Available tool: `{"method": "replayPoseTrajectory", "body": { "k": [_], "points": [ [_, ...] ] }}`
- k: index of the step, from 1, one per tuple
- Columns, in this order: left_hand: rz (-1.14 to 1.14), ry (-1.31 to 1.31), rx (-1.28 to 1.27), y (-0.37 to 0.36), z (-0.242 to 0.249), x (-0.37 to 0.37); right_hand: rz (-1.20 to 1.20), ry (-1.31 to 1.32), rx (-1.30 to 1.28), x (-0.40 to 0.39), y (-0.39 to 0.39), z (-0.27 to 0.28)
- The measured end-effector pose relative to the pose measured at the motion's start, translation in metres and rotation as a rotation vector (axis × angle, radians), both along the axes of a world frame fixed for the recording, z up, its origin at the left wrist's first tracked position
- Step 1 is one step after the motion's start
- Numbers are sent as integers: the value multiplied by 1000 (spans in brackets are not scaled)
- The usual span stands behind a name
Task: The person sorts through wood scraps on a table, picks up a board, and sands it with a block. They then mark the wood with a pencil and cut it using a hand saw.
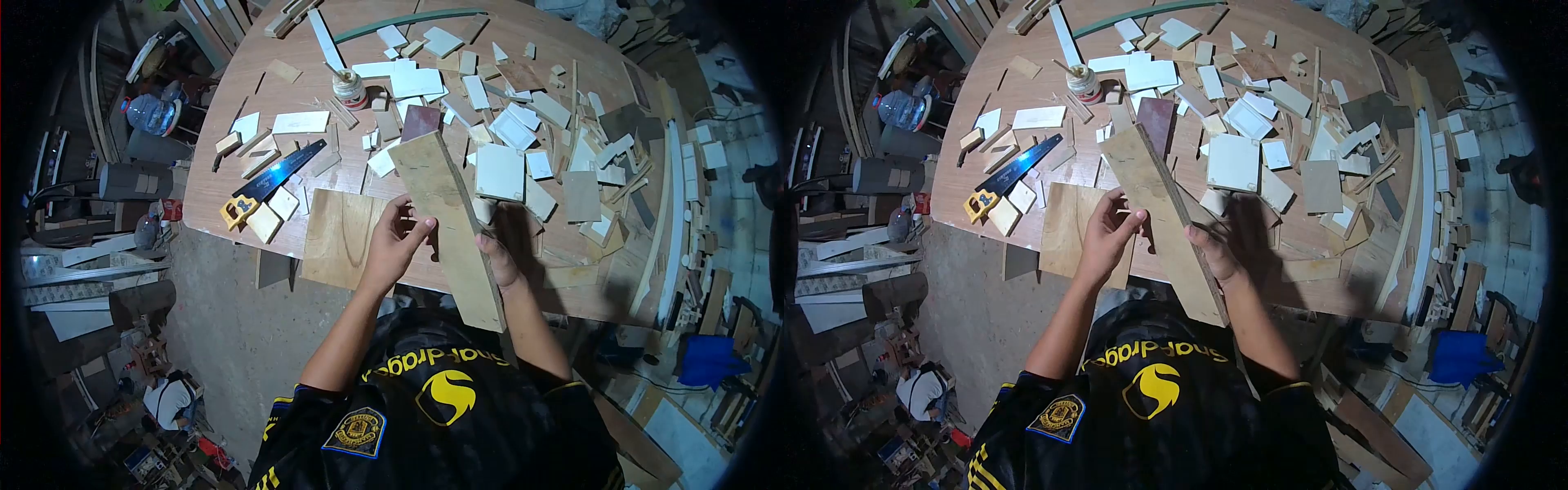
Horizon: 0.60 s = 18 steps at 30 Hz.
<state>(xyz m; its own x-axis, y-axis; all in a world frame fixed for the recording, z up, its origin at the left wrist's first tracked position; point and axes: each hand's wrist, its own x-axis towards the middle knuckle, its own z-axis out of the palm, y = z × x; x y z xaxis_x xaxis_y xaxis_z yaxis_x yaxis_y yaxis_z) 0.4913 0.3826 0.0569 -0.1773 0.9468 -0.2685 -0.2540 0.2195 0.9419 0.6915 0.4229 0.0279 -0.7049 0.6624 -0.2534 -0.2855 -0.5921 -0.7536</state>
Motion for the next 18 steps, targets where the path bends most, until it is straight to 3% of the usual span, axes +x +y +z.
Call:
{"method": "replayPoseTrajectory", "body": {
  "k": [2,4,6,7,9,12,15,18],
  "points": [
    [-23,33,-9,-4,-10,-10,13,-12,-37,-3,-4,-5],
    [-52,64,-21,-8,-14,-18,9,-238,227,-9,-6,-6],
    [-41,-224,-44,-15,-12,-26,-4,-346,363,-19,-8,1],
    [-46,-223,-47,-20,-15,-31,-14,-457,502,-26,-8,12],
    [-88,-386,-35,-31,-27,-44,33,-529,404,-42,-14,22],
    [-74,-310,-86,-44,-34,-61,-63,-755,857,-68,-27,16],
    [53,-360,-175,-49,-20,-77,-141,-841,1027,-101,-40,17],
    [36,-403,-224,-60,-41,-116,-99,-808,920,-131,-48,22]
  ]
}}
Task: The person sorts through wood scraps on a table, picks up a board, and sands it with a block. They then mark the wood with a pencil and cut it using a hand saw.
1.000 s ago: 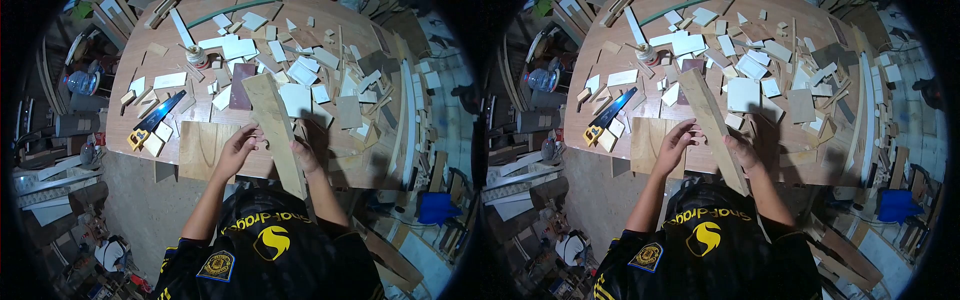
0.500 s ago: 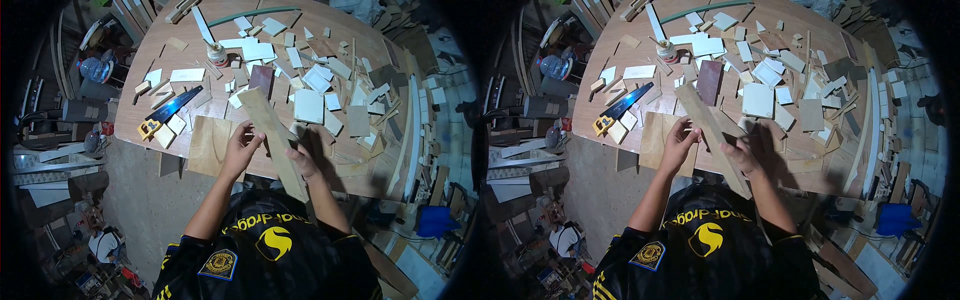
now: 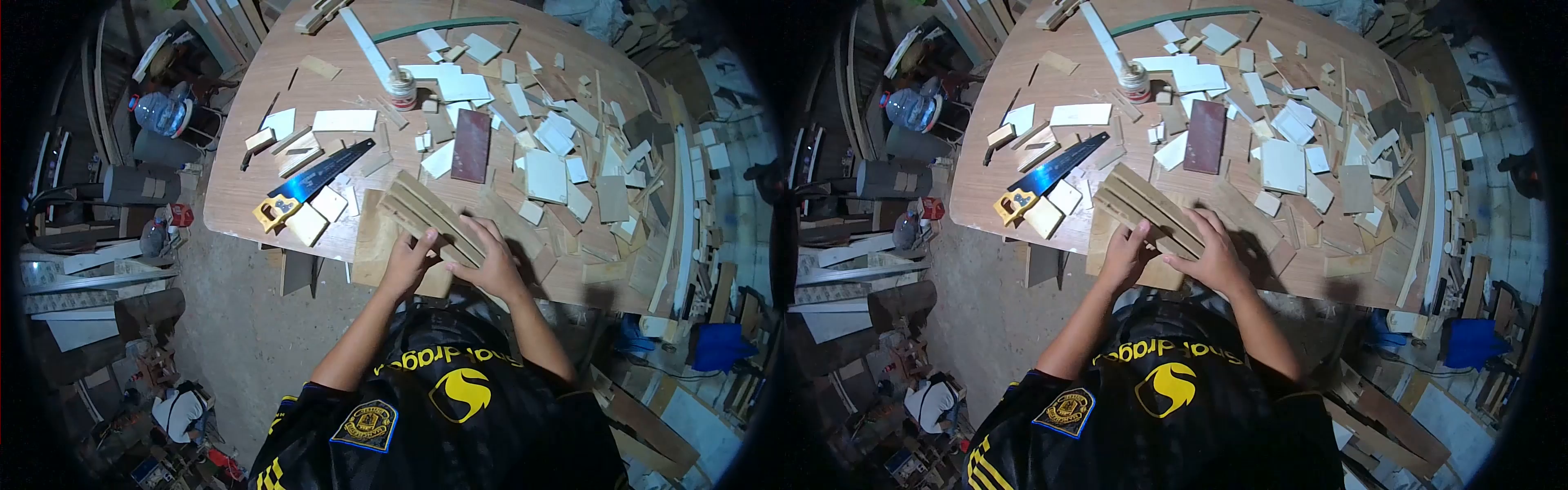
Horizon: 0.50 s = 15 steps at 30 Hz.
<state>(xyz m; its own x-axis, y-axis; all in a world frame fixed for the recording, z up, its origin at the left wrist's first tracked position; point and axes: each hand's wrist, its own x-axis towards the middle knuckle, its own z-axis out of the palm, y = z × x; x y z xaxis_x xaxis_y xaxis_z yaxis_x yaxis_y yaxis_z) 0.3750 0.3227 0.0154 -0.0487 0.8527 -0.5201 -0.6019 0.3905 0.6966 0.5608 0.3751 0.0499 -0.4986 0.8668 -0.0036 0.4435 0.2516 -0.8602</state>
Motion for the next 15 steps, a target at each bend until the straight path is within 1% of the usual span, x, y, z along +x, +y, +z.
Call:
{"method": "replayPoseTrajectory", "body": {
  "k": [1,3,7,8,9,11,12,13,15],
  "points": [
    [7,-9,0,-2,4,-12,7,-3,-59,-10,-4,1],
    [-80,87,74,-5,12,-35,5,25,-92,-33,-10,2],
    [-82,57,99,-9,2,-79,29,61,-164,-70,-18,-7],
    [-134,85,97,-10,-1,-91,56,86,-199,-78,-19,-8],
    [-135,79,92,-11,-7,-101,54,81,-205,-85,-21,-9],
    [-195,248,108,-11,-16,-115,88,50,-363,-96,-21,-3],
    [-192,219,52,-11,-20,-119,80,115,-435,-97,-23,-23],
    [-210,211,52,-9,-17,-121,60,111,-437,-102,-24,-19],
    [-26,33,-83,-3,-10,-124,108,-225,-188,-110,-25,-9]
  ]
}}
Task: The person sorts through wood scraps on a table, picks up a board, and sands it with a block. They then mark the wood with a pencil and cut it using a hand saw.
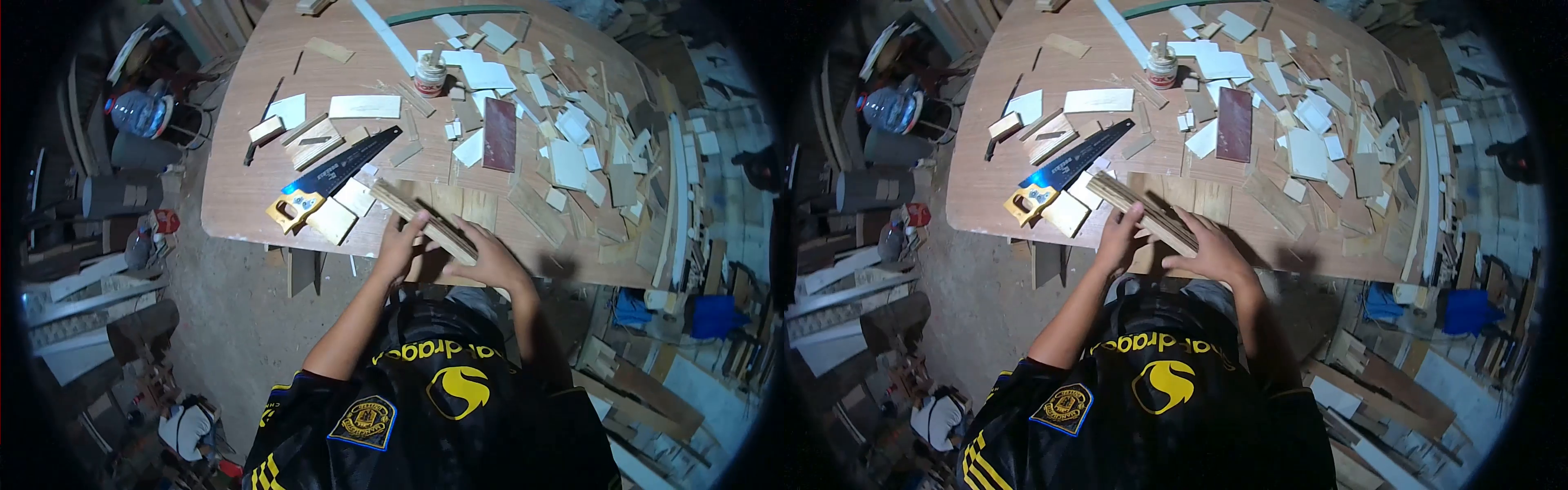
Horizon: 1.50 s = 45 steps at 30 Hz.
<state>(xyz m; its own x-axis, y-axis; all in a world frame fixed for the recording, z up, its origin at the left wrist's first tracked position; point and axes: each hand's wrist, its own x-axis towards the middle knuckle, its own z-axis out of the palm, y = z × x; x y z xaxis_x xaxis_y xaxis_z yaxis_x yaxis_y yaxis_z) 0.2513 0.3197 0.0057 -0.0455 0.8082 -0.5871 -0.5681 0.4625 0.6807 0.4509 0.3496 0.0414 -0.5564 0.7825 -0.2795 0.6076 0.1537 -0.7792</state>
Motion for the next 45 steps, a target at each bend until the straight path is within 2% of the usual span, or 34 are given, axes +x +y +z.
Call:
{"method": "replayPoseTrajectory", "body": {
  "k": [1,2,4,6,8,10,12,13,15,19,21,22,24,38,41,45],
  "points": [
    [-18,-6,-9,1,-28,-7,19,-22,17,3,0,-9],
    [-19,-13,-13,3,-35,-12,1,-31,16,5,0,-12],
    [37,-64,-76,8,-47,-15,21,-303,182,10,-1,-19],
    [76,-127,-78,16,-65,-16,2,-321,195,19,3,-41],
    [30,-212,-178,24,-89,-24,-154,-264,323,27,13,-60],
    [69,-40,-165,32,-87,-27,-136,-288,398,41,31,-82],
    [142,81,-168,37,-130,-46,-142,-333,441,51,48,-92],
    [168,133,-131,41,-135,-54,-127,-362,486,57,56,-101],
    [168,180,-73,48,-132,-65,-123,-325,485,62,68,-108],
    [-6,249,-189,64,-100,-66,-86,-263,598,57,73,-116],
    [-26,17,-265,69,-88,-62,-77,-258,606,53,70,-123],
    [-25,19,-270,69,-95,-62,-70,-256,615,52,69,-128],
    [62,1,-195,65,-114,-63,-83,-260,566,51,68,-132],
    [194,48,-300,48,-99,-62,-27,-244,516,52,70,-121],
    [120,26,-71,38,-86,-66,-8,-243,480,54,64,-108],
    [56,-5,68,30,-72,-77,-30,-223,447,60,67,-71]
  ]
}}
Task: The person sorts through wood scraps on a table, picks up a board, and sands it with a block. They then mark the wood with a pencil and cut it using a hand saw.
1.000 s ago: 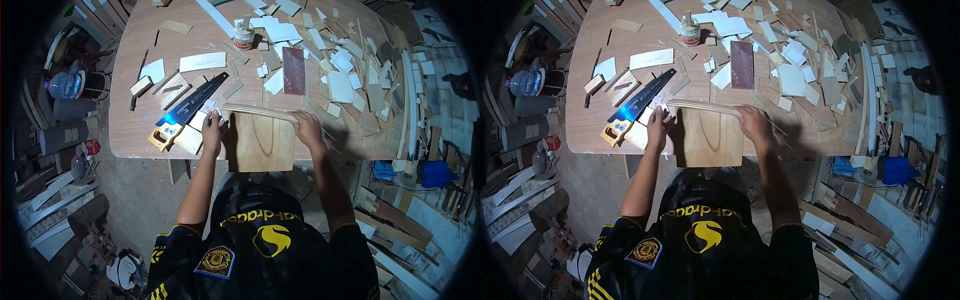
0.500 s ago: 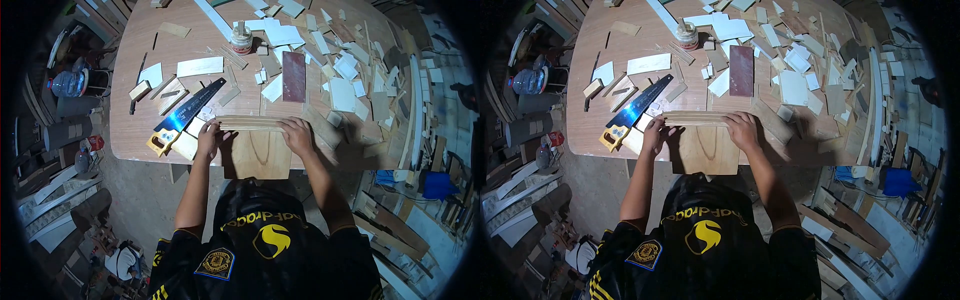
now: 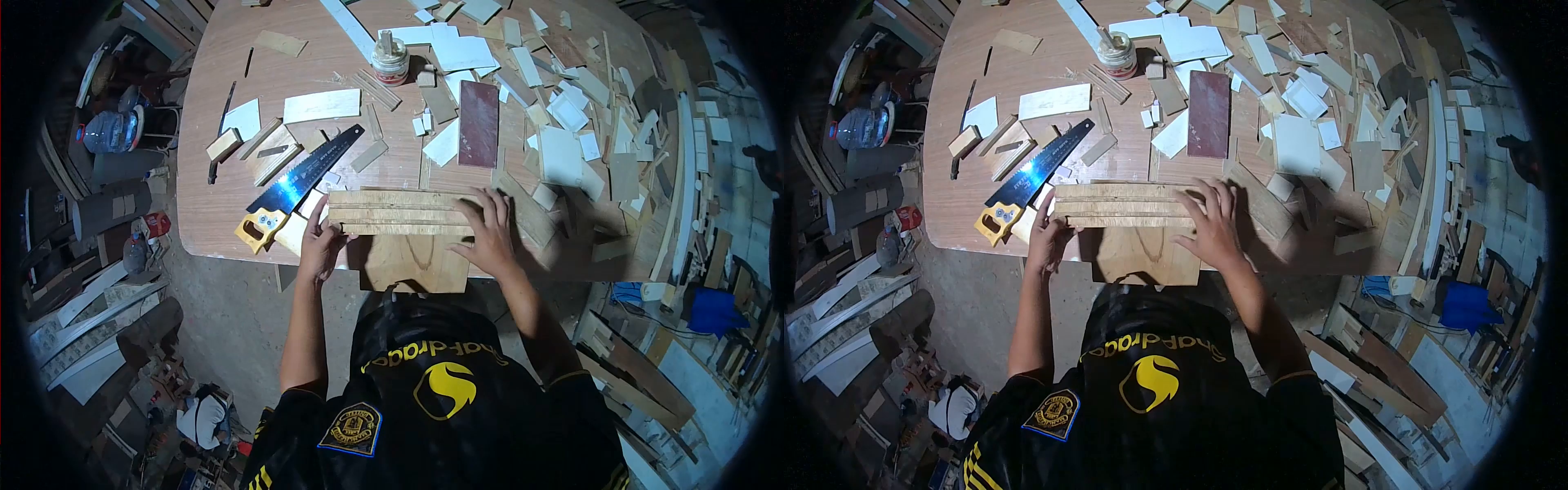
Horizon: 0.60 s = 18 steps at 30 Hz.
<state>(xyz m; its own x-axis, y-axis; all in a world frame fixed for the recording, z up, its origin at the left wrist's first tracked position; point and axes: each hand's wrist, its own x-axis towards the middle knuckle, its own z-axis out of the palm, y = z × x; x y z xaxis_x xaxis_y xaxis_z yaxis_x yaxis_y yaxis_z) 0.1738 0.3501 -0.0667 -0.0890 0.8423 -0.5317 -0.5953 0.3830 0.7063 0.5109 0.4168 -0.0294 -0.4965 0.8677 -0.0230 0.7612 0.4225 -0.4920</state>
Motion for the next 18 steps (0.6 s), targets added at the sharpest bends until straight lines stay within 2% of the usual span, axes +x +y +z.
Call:
{"method": "replayPoseTrajectory", "body": {
  "k": [3,10,12,13,15,16,18],
  "points": [
    [-46,-40,-2,2,8,-4,9,-145,-121,3,6,14],
    [-117,-58,34,10,25,1,-25,-193,-95,7,-2,-1],
    [-193,292,110,13,25,4,-23,-187,-53,9,-3,2],
    [-197,292,115,15,30,5,-17,-182,-18,10,-6,4],
    [-283,1229,317,16,41,4,-9,-180,-1,11,-11,8],
    [-349,1371,405,17,54,7,5,-177,13,9,-13,10],
    [-638,1591,483,15,81,19,34,-150,1,5,-18,14]
  ]
}}
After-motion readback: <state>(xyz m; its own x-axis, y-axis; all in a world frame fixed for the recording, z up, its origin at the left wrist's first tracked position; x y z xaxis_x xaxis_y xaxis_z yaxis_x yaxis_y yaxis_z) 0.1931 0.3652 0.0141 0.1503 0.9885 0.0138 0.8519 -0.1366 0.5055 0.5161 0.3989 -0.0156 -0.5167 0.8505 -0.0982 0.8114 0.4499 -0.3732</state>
